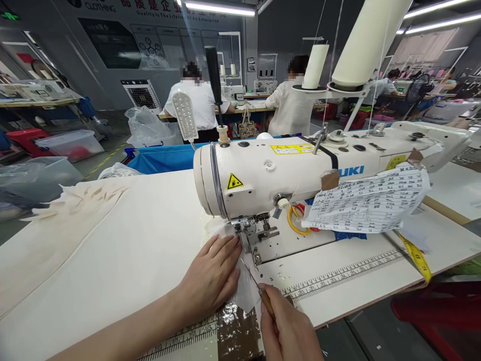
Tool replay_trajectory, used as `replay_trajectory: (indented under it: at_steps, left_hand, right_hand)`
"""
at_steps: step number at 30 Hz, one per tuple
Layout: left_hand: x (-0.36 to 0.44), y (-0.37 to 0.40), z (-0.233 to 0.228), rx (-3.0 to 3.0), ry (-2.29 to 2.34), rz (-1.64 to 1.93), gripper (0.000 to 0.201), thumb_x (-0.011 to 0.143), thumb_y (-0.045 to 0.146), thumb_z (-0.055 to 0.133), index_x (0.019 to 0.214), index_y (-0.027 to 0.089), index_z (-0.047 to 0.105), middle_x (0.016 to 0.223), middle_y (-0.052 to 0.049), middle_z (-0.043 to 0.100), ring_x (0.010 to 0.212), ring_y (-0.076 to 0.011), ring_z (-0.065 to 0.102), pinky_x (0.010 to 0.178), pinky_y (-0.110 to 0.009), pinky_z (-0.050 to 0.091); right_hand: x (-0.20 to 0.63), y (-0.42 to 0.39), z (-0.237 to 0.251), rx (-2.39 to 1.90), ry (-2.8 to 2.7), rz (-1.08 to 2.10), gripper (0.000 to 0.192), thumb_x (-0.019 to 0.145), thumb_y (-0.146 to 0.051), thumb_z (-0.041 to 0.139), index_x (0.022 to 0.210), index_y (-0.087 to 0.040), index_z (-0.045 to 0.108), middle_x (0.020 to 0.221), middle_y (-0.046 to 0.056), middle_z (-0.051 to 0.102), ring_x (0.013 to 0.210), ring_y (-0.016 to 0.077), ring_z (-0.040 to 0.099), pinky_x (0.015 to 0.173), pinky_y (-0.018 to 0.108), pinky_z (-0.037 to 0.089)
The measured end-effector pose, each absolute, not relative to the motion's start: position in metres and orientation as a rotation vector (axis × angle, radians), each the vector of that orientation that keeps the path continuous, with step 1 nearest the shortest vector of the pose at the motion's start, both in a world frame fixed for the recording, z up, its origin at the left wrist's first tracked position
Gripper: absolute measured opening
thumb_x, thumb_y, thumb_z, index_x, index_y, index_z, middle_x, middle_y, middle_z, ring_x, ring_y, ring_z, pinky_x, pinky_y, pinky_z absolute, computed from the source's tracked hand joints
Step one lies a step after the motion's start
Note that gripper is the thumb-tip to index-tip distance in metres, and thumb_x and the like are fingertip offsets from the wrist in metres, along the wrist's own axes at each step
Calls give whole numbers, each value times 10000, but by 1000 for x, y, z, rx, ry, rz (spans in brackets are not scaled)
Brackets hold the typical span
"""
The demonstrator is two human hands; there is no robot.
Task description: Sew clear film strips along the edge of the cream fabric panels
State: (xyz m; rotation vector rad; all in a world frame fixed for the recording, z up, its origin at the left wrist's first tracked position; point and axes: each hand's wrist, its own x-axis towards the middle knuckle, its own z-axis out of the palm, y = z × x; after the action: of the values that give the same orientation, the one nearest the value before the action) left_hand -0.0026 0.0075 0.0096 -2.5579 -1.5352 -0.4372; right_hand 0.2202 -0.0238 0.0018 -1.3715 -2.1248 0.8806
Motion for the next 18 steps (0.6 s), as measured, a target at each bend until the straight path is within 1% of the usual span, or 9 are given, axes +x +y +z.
replay_trajectory:
  at_steps: [1, 3, 5, 7, 9, 13, 18]
  left_hand:
    - [-2, 7, 10, -2562, -1536, -429, 455, 966, 319, 397, 1323, 75, 537, 1364, -164, 547, 1297, -313, 461, 1133, -519, 313]
    - [-2, 6, 11, -2568, -1537, -418, 454, 969, 333, 400, 1323, 81, 534, 1370, -160, 542, 1306, -312, 450, 1138, -519, 305]
    - [-1, 5, 10, -2570, -1538, -411, 456, 970, 345, 404, 1322, 85, 532, 1375, -157, 537, 1312, -311, 441, 1140, -514, 301]
    - [0, 3, 9, -2568, -1539, -404, 456, 968, 345, 404, 1321, 85, 529, 1381, -157, 530, 1316, -310, 433, 1143, -507, 298]
    - [0, 3, 8, -2566, -1533, -391, 450, 967, 320, 392, 1327, 81, 519, 1389, -160, 520, 1324, -308, 424, 1147, -503, 287]
    - [0, 1, 6, -2571, -1514, -367, 458, 957, 263, 384, 1359, 66, 482, 1411, -170, 490, 1340, -314, 402, 1157, -500, 260]
    - [0, 0, 7, -2575, -1504, -374, 434, 964, 272, 387, 1340, 82, 493, 1401, -164, 501, 1332, -310, 413, 1146, -506, 281]
  right_hand:
    - [223, -24, 2, -1385, -2069, 940, 376, 1002, -383, 389, 1304, -211, 531, 964, 101, 739, 795, 188, 714, 665, 227, 566]
    - [226, -23, 4, -1385, -1962, 1072, 375, 996, -433, 398, 1268, -228, 556, 776, 45, 707, 650, 171, 673, 575, 211, 539]
    - [227, -22, 5, -1377, -1844, 1165, 373, 981, -467, 424, 1224, -234, 584, 653, -2, 632, 506, 147, 575, 460, 201, 471]
    - [226, -23, 4, -1396, -1704, 1206, 373, 950, -499, 475, 1173, -235, 615, 625, -23, 583, 453, 128, 489, 411, 202, 415]
    - [224, -24, 4, -1438, -1573, 1236, 379, 921, -525, 512, 1138, -239, 633, 613, -36, 555, 441, 117, 445, 401, 203, 388]
    - [221, -26, 4, -1453, -1475, 1288, 393, 892, -541, 549, 1120, -235, 642, 608, -36, 545, 458, 121, 437, 407, 206, 388]
    - [220, -25, 8, -1431, -1479, 1295, 404, 894, -544, 546, 1108, -216, 643, 610, -31, 544, 470, 120, 444, 400, 196, 388]
